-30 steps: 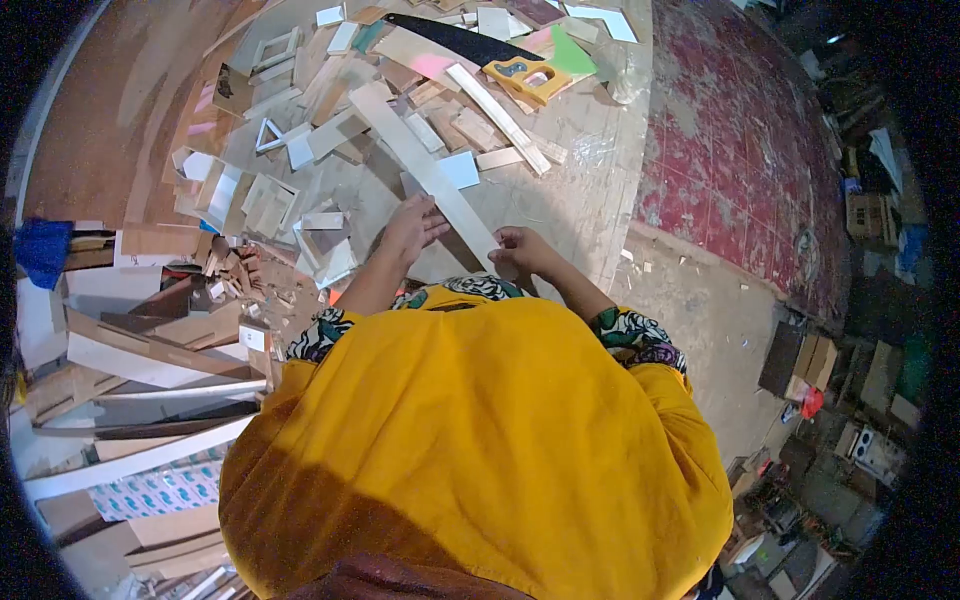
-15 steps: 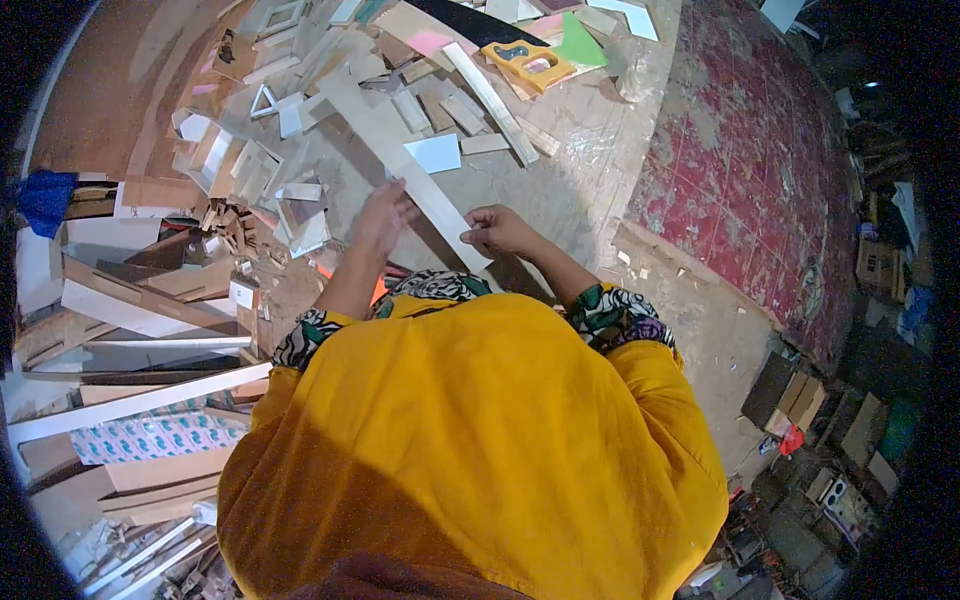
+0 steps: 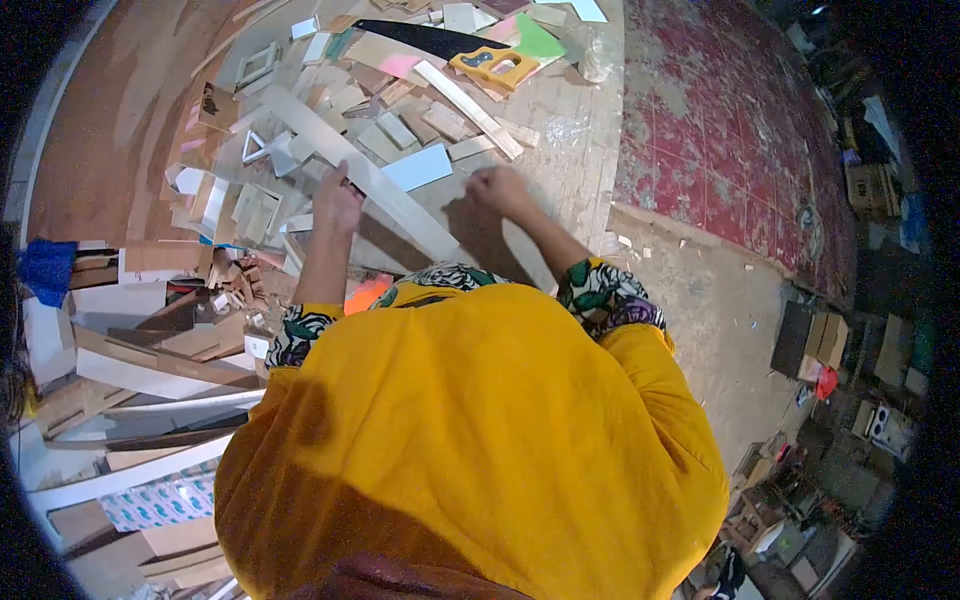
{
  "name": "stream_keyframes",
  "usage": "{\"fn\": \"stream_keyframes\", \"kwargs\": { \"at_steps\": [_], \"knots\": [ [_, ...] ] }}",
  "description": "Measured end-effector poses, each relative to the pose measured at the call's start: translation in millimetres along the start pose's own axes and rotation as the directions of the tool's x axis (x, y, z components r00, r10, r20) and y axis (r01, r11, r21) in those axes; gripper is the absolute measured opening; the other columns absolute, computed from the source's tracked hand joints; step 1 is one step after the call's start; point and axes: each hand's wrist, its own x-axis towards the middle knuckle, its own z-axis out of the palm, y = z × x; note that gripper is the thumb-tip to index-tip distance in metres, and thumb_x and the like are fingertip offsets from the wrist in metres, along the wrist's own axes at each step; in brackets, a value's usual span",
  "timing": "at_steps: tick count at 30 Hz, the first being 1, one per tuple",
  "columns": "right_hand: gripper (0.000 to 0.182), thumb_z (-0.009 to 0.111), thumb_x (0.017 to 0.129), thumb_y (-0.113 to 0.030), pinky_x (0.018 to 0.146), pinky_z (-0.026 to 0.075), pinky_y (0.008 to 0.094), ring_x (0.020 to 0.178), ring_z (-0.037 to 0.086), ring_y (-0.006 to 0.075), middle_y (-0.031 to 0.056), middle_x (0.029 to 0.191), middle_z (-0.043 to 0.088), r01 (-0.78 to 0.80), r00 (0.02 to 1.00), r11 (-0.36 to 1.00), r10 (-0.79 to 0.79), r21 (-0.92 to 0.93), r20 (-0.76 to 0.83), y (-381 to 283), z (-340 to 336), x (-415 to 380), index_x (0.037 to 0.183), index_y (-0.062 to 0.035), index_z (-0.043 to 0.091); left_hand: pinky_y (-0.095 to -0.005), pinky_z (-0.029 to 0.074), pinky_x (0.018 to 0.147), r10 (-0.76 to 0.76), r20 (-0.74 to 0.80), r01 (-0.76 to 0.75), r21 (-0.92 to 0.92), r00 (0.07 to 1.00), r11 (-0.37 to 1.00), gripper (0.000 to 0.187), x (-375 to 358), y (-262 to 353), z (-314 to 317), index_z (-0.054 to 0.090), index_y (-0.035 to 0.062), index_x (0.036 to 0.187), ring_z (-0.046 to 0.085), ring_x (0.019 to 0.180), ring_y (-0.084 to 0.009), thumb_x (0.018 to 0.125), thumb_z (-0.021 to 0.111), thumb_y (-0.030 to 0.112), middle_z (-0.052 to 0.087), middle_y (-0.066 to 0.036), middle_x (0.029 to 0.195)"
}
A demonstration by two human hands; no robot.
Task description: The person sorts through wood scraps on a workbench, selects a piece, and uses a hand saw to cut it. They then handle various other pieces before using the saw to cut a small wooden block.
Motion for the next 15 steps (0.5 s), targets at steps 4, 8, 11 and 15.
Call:
{"fn": "stream_keyframes", "kwargs": {
  "at_steps": [4, 8, 11, 15],
  "knots": [
    [0.016, 0.055, 0.077, -0.022, 0.063, 0.048, 0.0339, 0.07, 0.063, 0.026, 0.0107, 0.074, 0.064, 0.118, 0.95, 0.975, -0.166, -0.187, -0.264, 11, -26, 26, 0.081, -0.0103, 0.067, -0.0327, 0.045, 0.078, 0.092, 0.009, -0.092, 0.024, 0.996, 0.995, 0.021, 12, 26, 1, 0.048, 0.0023, 0.106, 0.056, 0.084, -0.0181, 0.089, 0.047, 0.013, 0.056, -0.008, 0.094],
    [0.015, 0.057, 0.073, -0.018, 0.066, 0.048, 0.0354, 0.076, 0.061, 0.0281, 0.0118, 0.078, 0.063, 0.087, 0.858, 0.887, -0.298, -0.453, -0.418, 2, -23, 44, 0.083, -0.012, 0.067, -0.032, 0.046, 0.074, 0.175, 0.127, -0.183, 0.053, 0.976, 0.982, 0.021, 33, 33, -11, 0.048, -0.0004, 0.104, 0.058, 0.08, -0.0202, 0.088, 0.046, 0.013, 0.057, -0.01, 0.09],
    [0.014, 0.069, 0.064, -0.022, 0.063, 0.049, 0.0323, 0.07, 0.062, 0.0235, 0.0091, 0.072, 0.062, 0.02, 0.979, 0.92, -0.097, -0.392, -0.178, 3, -19, 58, 0.071, -0.0103, 0.068, -0.0331, 0.048, 0.071, 0.183, 0.146, -0.2, 0.107, 0.972, 0.974, 0.021, 29, 38, -5, 0.047, -0.0012, 0.104, 0.059, 0.076, -0.0229, 0.088, 0.046, 0.013, 0.057, -0.012, 0.086],
    [0.016, 0.073, 0.059, -0.019, 0.056, 0.048, 0.0282, 0.059, 0.061, 0.0182, 0.0075, 0.066, 0.064, 0.087, 0.988, 0.974, -0.111, -0.209, -0.106, 2, -2, 63, 0.069, -0.0081, 0.068, -0.0311, 0.048, 0.066, 0.164, 0.148, -0.186, 0.144, 0.975, 0.972, 0.02, 25, 42, -1, 0.048, -0.0007, 0.101, 0.059, 0.072, -0.0211, 0.087, 0.046, 0.013, 0.058, -0.011, 0.082]
  ]
}}
